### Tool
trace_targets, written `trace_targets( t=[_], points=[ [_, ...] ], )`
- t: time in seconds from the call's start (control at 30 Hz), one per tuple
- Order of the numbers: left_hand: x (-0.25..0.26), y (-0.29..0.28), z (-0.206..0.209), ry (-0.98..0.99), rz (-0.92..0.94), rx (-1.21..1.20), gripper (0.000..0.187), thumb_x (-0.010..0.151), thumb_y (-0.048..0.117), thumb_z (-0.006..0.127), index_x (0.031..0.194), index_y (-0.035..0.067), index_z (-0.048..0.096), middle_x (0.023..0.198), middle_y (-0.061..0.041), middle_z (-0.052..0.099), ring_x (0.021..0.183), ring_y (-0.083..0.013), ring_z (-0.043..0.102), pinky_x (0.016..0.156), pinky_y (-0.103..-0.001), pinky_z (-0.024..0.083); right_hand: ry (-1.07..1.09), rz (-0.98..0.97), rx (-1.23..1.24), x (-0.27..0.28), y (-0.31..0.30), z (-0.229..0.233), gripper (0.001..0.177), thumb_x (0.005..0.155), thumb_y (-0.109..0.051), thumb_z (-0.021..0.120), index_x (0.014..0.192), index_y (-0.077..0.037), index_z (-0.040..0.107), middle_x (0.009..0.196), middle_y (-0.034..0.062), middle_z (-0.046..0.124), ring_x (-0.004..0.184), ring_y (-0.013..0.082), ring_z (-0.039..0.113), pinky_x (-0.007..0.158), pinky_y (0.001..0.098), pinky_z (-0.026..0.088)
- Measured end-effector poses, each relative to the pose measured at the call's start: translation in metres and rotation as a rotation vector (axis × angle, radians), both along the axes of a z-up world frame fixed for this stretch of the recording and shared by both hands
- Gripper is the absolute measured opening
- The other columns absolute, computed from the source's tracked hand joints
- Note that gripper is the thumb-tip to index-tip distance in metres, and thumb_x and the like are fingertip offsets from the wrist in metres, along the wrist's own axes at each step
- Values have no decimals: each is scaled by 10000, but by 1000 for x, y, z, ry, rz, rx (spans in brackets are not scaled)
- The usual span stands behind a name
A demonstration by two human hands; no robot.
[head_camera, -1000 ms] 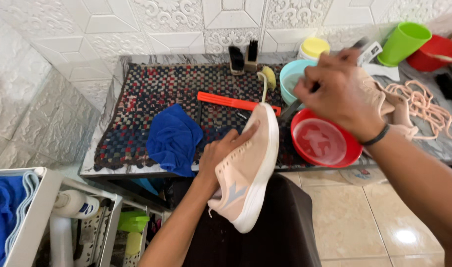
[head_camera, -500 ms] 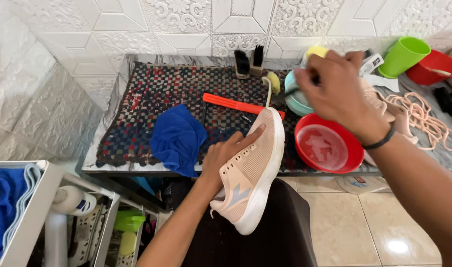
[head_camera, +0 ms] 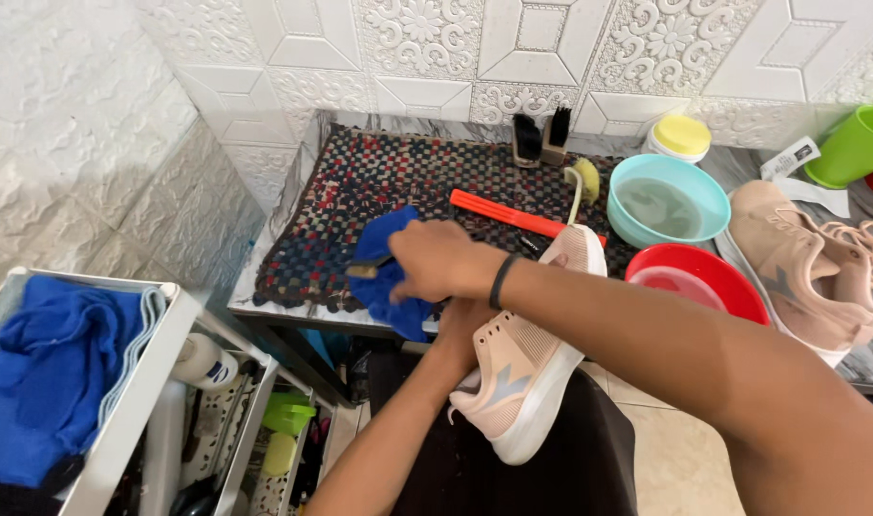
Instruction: The person scrubs a light-colored sneaker with a brush dipped in soapy water, then wipes it with a blue cloth. The process is repeated across different areas of the shoe, including the upper, sole, and interior.
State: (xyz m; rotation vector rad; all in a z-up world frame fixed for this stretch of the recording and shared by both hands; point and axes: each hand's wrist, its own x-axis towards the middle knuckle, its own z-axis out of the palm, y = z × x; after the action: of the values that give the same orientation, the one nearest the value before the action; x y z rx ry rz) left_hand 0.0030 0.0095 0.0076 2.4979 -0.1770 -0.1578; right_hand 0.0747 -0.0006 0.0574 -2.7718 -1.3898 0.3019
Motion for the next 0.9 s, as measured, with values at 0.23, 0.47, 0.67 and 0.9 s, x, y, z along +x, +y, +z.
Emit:
trace_targets(
  t=[0.23,0.47,0.67,0.9],
  points=[
    [-13,-1,16,-170,-196,106,481,996,417,456,1472,471,414,1401,22,568,1114,-409,687,910,-592,538,-39,-87,450,-6,-48,76,279,897,-266,675,1078,-78,774,922,168,760,949,426,733,800,542,573],
    [-1,-6,0,-177,-217,158,678,958,458,482,1598,419,262,1143,-79,566,874,-559,662,721,-689,510,-122,-166,876,-63,-162,133,123,1071,-98,523,1185,-57,549,1064,76,533,944,192,502,830,331,418],
    [-11,-6,20,-84,-184,125,707,992,438,453,1624,539,152,983,-51,444,807,-519,654,758,-601,494,-334,-536,868,-95,-206,108,163,1106,-196,528,1111,-37,562,986,114,587,901,249,542,826,417,413],
    [9,-9,-24,17,-21,-35,276,976,472,457,1023,202,424,800,-173,676,841,-560,591,698,-546,404,-276,-696,219,-106,-176,49,549,919,-558,661,1255,-153,503,1172,94,483,908,441,656,538,628,527]
  ],
)
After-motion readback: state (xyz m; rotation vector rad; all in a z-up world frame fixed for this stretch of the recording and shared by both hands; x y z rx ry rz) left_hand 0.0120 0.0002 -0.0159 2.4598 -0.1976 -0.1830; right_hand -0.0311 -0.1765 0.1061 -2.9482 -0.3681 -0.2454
